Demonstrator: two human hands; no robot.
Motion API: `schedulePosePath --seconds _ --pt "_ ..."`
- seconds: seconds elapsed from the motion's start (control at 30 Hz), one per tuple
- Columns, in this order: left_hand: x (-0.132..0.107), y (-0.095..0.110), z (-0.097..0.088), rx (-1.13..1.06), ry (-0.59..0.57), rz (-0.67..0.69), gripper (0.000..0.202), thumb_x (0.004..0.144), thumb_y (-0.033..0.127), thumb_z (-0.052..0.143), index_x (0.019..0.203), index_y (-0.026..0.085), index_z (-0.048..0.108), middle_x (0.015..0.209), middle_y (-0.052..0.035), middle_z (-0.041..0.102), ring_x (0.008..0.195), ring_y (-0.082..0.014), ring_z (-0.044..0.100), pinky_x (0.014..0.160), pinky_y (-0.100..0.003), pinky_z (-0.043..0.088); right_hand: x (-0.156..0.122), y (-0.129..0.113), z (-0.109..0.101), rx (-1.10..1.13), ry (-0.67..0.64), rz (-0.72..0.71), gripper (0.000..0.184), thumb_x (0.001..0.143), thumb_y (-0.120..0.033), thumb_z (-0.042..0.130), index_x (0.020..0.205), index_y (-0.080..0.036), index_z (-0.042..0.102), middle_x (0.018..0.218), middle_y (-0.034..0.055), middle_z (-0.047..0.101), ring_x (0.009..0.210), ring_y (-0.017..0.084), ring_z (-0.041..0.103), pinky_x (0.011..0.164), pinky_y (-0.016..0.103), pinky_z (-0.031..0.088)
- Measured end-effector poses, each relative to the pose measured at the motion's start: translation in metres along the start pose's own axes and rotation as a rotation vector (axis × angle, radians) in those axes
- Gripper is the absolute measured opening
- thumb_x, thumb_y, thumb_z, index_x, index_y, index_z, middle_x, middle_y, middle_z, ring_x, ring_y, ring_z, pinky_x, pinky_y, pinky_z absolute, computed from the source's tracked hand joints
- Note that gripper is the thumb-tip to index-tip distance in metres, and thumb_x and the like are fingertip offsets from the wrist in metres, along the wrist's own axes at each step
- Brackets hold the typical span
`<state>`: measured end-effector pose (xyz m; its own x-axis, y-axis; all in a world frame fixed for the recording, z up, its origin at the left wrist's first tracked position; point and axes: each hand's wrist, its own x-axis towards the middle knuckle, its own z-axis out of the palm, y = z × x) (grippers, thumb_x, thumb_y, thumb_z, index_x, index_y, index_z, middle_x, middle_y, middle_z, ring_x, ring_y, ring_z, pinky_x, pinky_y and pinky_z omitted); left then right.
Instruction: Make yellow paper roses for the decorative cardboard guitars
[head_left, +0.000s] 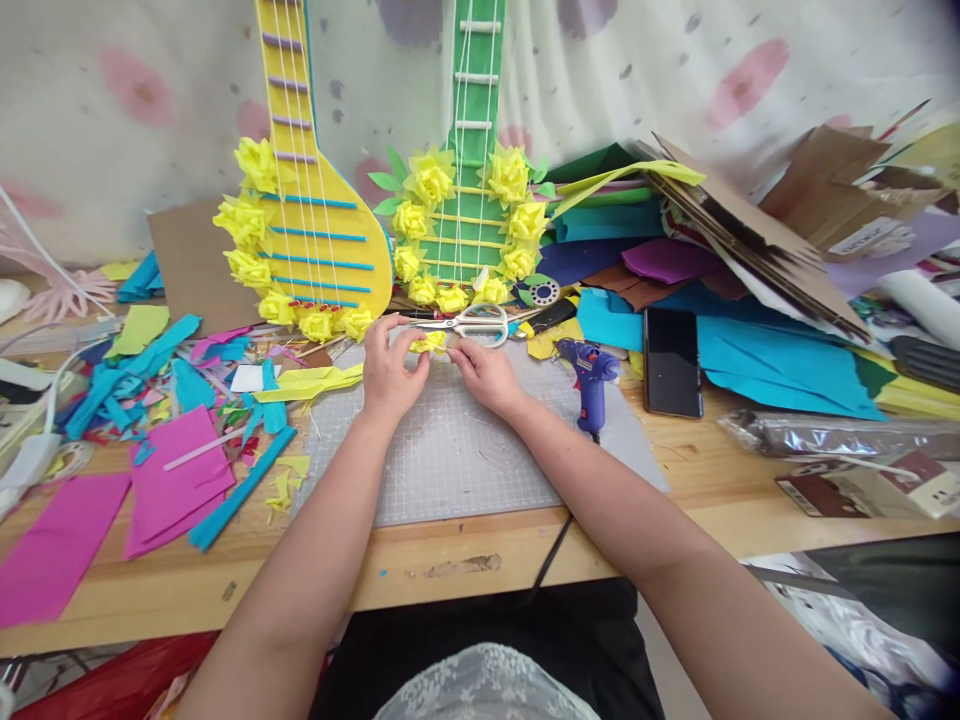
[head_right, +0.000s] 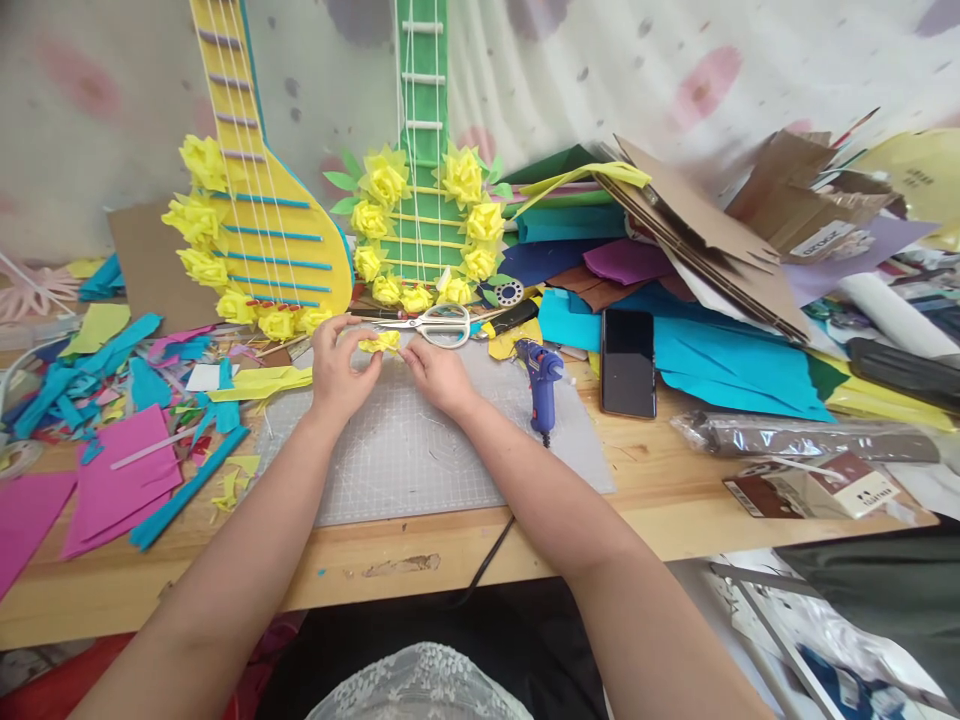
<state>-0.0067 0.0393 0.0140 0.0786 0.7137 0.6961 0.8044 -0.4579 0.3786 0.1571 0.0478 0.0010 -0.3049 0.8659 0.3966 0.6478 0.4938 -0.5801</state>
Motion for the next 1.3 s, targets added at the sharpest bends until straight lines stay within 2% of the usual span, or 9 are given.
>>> schedulePosePath --seconds 0.53,0.73,0.87,1.03,1.3 --pt "-0.0011 -0.0026 0.0036 0.02 0.01 -0.02 0.018 0.068 0.014 0.056 0.085 0.022 0.06 0.106 -0.0071 0.052 0.107 -0.0227 0.047 0.092 -0.04 0.036 0.002 -0.0004 -0.001 0.044 -0.058 -0.031 0.031 0.091 -0.031 0.031 0.078 -0.016 0.054 0.074 0.0041 0.059 0.068 0.013 0.053 0.067 0.024 0.037" --pt "-0.0005 -0.0016 0.0027 0.025 0.049 0.019 0.03 0.067 0.015 0.056 0.096 0.02 0.055 0.105 -0.0084 0.054 0.106 -0.0226 0.048 0.095 -0.04 0.036 0.0013 -0.0023 -0.0016 0.042 -0.072 -0.027 0.03 0.091 -0.03 0.032 0.08 -0.016 0.056 0.076 0.0046 0.06 0.068 0.013 0.053 0.066 0.023 0.036" --pt "-0.0005 -0.0005 0.0032 0.019 0.023 0.028 0.04 0.067 0.014 0.055 0.105 0.021 0.049 0.103 -0.0064 0.057 0.105 -0.0216 0.05 0.102 -0.043 0.029 0.0013 -0.0025 -0.0018 0.028 -0.11 -0.007 0.03 0.091 -0.03 0.031 0.08 -0.016 0.056 0.072 0.0038 0.059 0.064 0.013 0.052 0.064 0.024 0.036" --pt "-0.0007 0.0008 0.0037 -0.015 0.006 0.009 0.044 0.066 0.012 0.054 0.108 0.021 0.046 0.092 -0.0038 0.061 0.102 -0.0214 0.052 0.104 -0.045 0.026 0.0015 -0.0023 -0.0024 0.005 -0.135 0.0 0.032 0.091 -0.034 0.031 0.08 -0.017 0.056 0.069 0.0033 0.058 0.062 0.013 0.052 0.063 0.024 0.035" --pt "-0.0001 0.0011 0.0024 -0.012 -0.021 -0.017 0.043 0.066 0.011 0.054 0.107 0.023 0.047 0.09 -0.0022 0.063 0.104 -0.0223 0.052 0.104 -0.046 0.024 0.0016 -0.0003 -0.0012 -0.026 -0.122 -0.018 0.036 0.091 -0.036 0.03 0.08 -0.017 0.058 0.069 0.0041 0.059 0.064 0.014 0.052 0.062 0.025 0.034"
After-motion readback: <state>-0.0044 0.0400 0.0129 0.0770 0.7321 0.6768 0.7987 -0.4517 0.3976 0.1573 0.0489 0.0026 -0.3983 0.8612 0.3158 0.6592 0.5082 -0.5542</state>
